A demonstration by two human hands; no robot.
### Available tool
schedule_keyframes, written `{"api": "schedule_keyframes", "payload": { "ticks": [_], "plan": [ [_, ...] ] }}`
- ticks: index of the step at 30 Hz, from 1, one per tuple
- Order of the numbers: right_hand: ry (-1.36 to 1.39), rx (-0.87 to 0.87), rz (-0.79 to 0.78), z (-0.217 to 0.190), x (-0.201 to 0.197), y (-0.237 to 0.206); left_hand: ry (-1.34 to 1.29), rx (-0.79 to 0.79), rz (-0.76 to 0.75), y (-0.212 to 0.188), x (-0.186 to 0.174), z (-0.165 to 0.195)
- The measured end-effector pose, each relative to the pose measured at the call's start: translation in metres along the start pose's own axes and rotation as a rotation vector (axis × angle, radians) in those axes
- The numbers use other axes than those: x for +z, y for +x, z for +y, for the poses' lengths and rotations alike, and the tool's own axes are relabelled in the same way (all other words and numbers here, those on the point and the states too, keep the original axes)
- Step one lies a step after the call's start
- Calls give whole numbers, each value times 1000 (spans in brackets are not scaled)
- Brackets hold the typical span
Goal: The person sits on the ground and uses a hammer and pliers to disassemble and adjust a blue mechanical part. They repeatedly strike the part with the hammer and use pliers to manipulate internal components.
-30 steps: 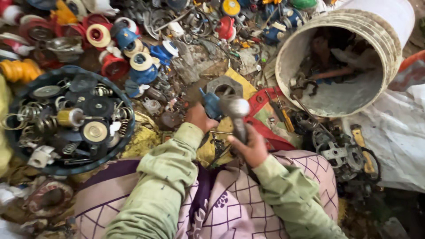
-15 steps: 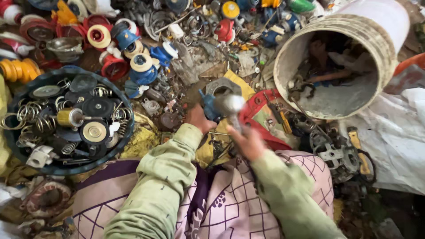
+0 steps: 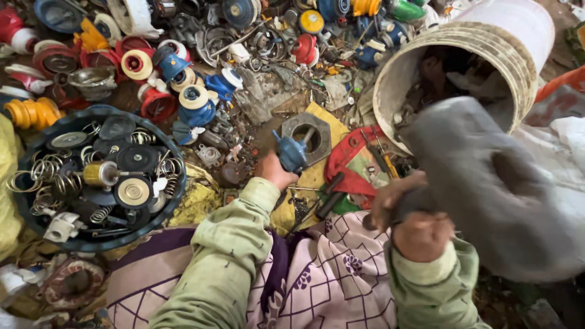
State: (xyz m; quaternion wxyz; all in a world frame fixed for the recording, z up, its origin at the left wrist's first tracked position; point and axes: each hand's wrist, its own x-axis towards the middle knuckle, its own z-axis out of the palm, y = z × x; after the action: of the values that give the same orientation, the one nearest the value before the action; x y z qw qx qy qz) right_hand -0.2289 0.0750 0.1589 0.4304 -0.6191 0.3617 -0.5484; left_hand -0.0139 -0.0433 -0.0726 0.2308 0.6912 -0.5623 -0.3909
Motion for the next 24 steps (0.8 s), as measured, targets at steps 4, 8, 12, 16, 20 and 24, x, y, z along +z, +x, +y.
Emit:
{"api": "schedule_keyframes", "payload": {
  "ticks": [4, 8, 12, 16, 20, 24],
  "plan": [
    [-681, 541, -44, 88, 22, 3, -4, 1, -26, 1, -1, 0],
    [-385, 538, -74, 157, 30, -19, -44, 102, -7, -1, -4, -4],
    [-363, 423, -59, 125, 13, -33, -66, 68, 4, -4, -5, -2],
    [35, 319, 5, 42, -15, -17, -29, -9, -33, -4, -5, 4],
    [279, -123, -187, 24, -38, 1, 3, -21, -23, -5, -3, 8],
    [-614, 427, -76, 122, -19, -5, 52, -25, 6, -6, -5, 8]
  ]
}}
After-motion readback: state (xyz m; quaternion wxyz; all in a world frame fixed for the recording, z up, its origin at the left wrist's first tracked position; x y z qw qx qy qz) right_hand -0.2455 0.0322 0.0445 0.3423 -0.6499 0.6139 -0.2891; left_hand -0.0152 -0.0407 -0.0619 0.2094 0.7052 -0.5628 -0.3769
